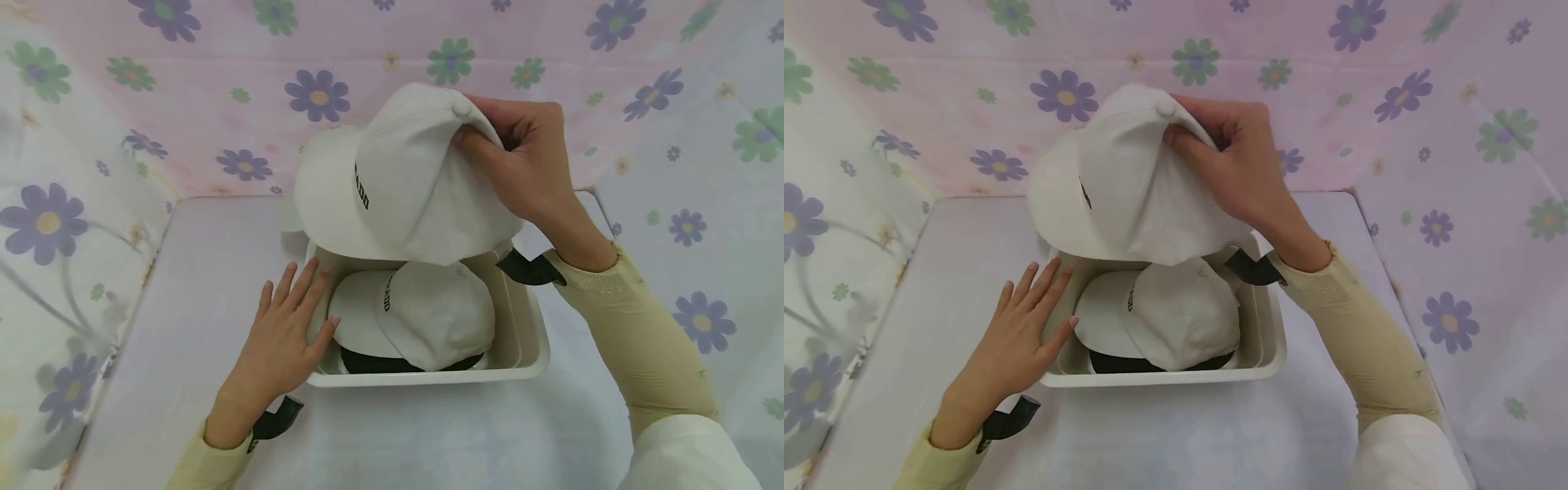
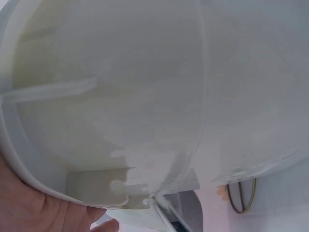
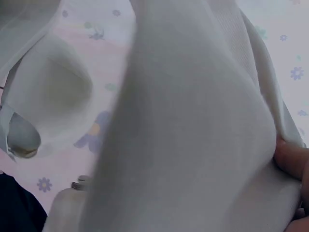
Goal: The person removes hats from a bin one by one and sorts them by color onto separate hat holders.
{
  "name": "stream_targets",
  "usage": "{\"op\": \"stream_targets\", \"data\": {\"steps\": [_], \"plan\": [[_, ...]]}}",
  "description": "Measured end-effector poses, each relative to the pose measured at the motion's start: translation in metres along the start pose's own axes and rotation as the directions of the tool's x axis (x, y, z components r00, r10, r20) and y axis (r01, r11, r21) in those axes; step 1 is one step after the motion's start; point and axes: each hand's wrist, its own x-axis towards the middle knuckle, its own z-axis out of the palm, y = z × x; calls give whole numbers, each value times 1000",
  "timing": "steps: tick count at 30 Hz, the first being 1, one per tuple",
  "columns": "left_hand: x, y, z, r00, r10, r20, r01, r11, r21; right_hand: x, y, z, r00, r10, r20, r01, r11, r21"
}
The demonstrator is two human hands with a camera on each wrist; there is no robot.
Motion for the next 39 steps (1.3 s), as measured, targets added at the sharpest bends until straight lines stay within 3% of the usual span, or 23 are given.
{"op": "stream_targets", "data": {"steps": [5, 10, 17, 21, 26, 29, 39], "plan": [[0, 0, 1, 1000, 5, -5, -5, 1000, -1, 16, 6, 17, 1000, -24, -19, 25, 998, 58], [0, 0, 2, 1000, 6, -3, -6, 1000, -9, 35, 12, 35, 998, 43, -41, -39, 994, 100], [0, 0, 4, 1000, 20, -8, -20, 1000, -9, 57, 31, 55, 1000, 1, 5, -1, 993, 117], [0, -1, 4, 1000, 27, -12, -27, 1000, -3, 66, 45, 66, 998, 62, 25, -65, 989, 134], [0, -1, 5, 1000, 24, -16, -25, 1000, -11, 67, 63, 79, 986, 162, 48, -167, 976, 138], [0, -1, 5, 999, 26, -19, -26, 1000, -14, 64, 73, 85, 986, 154, 56, -160, 980, 122], [0, -2, 6, 999, 23, -23, -23, 1000, -20, 58, 89, 97, 967, 234, 98, -237, 971, 17]]}}
